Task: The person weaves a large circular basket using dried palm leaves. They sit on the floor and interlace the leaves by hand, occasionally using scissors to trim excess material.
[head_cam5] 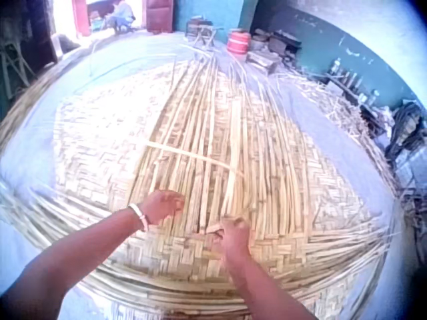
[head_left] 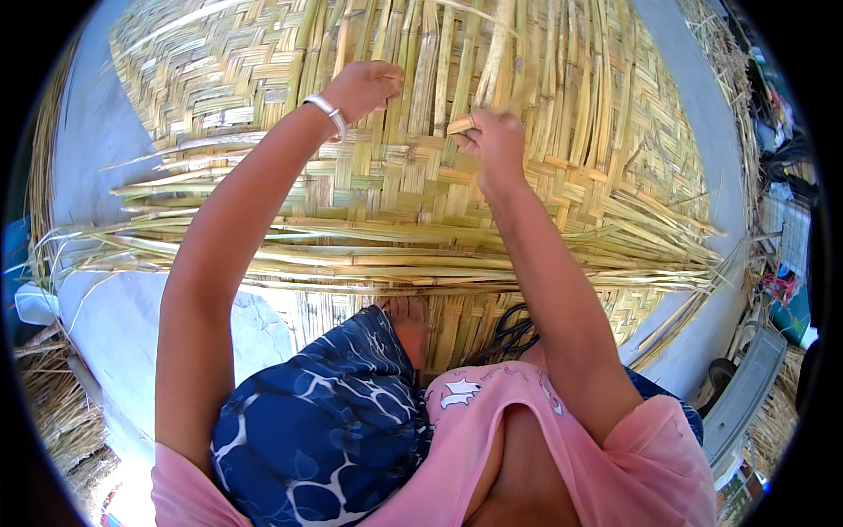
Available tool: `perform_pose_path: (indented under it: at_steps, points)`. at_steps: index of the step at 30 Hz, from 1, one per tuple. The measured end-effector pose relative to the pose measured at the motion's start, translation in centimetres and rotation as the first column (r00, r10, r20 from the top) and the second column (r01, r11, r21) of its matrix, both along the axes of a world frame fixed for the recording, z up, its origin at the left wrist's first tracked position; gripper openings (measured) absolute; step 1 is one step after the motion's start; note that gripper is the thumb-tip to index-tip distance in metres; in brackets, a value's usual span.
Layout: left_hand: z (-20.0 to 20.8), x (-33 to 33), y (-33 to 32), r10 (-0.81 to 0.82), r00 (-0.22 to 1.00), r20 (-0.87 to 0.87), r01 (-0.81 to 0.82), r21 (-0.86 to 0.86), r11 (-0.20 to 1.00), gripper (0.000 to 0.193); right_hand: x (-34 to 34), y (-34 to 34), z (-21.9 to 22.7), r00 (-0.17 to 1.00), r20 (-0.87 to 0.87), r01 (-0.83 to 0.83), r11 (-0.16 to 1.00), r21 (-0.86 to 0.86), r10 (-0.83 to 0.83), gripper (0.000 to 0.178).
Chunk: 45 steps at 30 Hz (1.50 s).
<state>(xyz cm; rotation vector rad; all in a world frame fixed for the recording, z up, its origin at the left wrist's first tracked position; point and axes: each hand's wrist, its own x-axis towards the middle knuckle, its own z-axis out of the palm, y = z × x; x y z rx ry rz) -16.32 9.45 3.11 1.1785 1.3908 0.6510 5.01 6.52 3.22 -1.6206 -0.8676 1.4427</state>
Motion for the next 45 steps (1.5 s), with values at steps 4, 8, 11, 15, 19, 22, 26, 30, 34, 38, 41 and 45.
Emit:
perform_pose_path:
  at_steps: [4,8,11,15,19,22,26,30,34,38,41,45]
  points:
    - [-2.8,1.8,4.3,-0.127,0.805,-0.579,0.26,0.151,0.954,0.025,1.4,-0.7,-0.2,0.892,-0.395,0.178,0.974,-0.14,-0.22,0.025]
    - [-1.7,3.3,5.5,-0.119,0.624,-0.773,0.314,0.109,0.943,0.032,2.2,-1.0,0.0,0.761,-0.544,0.237,0.932,-0.274,-0.353,0.033]
    - [-1.7,3.2,6.6,-0.142,0.675,-0.724,0.236,0.03,0.971,0.042,2.2,-1.2,-0.5,0.731,-0.561,0.257,0.918,-0.303,-0.39,0.04]
    - [-1.4,2.0,6.5,-0.035,0.96,-0.279,-0.028,-0.219,0.975,0.051,2.0,-1.8,-0.6,0.627,-0.624,0.304,0.883,-0.356,-0.467,0.046]
    - [-0.8,1.7,6.5,-0.074,0.99,-0.124,0.029,-0.334,0.942,0.059,2.2,-2.0,-1.3,0.568,-0.655,0.307,0.867,-0.393,-0.498,0.049]
    - [0.5,2.2,5.5,-0.031,0.995,-0.09,0.005,-0.273,0.962,0.063,2.6,-1.7,-1.8,0.616,-0.627,0.286,0.876,-0.387,-0.478,0.047]
    - [-2.4,2.0,5.5,0.245,0.865,0.438,-0.182,-0.183,0.966,0.057,1.7,-0.8,-1.5,0.849,-0.407,0.228,0.928,-0.295,-0.338,0.039]
    - [-1.5,2.5,5.6,0.31,0.664,0.681,-0.159,-0.276,0.948,0.041,0.6,0.5,-1.2,0.979,-0.104,0.154,0.968,-0.197,-0.177,0.029]
    - [0.5,3.5,5.0,0.16,0.573,0.804,0.059,-0.235,0.97,0.049,0.1,1.2,-1.0,0.992,0.115,-0.04,0.99,-0.133,0.056,0.027]
    - [-1.6,3.3,6.7,0.106,0.6,0.793,0.23,-0.298,0.926,0.045,-0.5,2.7,-1.9,0.832,0.456,-0.32,0.945,-0.07,0.316,0.028]
    - [-2.2,3.0,7.5,0.006,0.703,0.711,0.336,-0.34,0.878,0.051,-1.5,2.3,-0.2,0.624,0.679,-0.464,0.883,-0.076,0.387,0.027]
    - [-3.1,3.4,8.4,-0.072,0.805,0.589,0.29,-0.284,0.914,0.056,-0.8,2.7,-1.5,0.513,0.728,-0.634,0.772,-0.034,0.454,0.033]
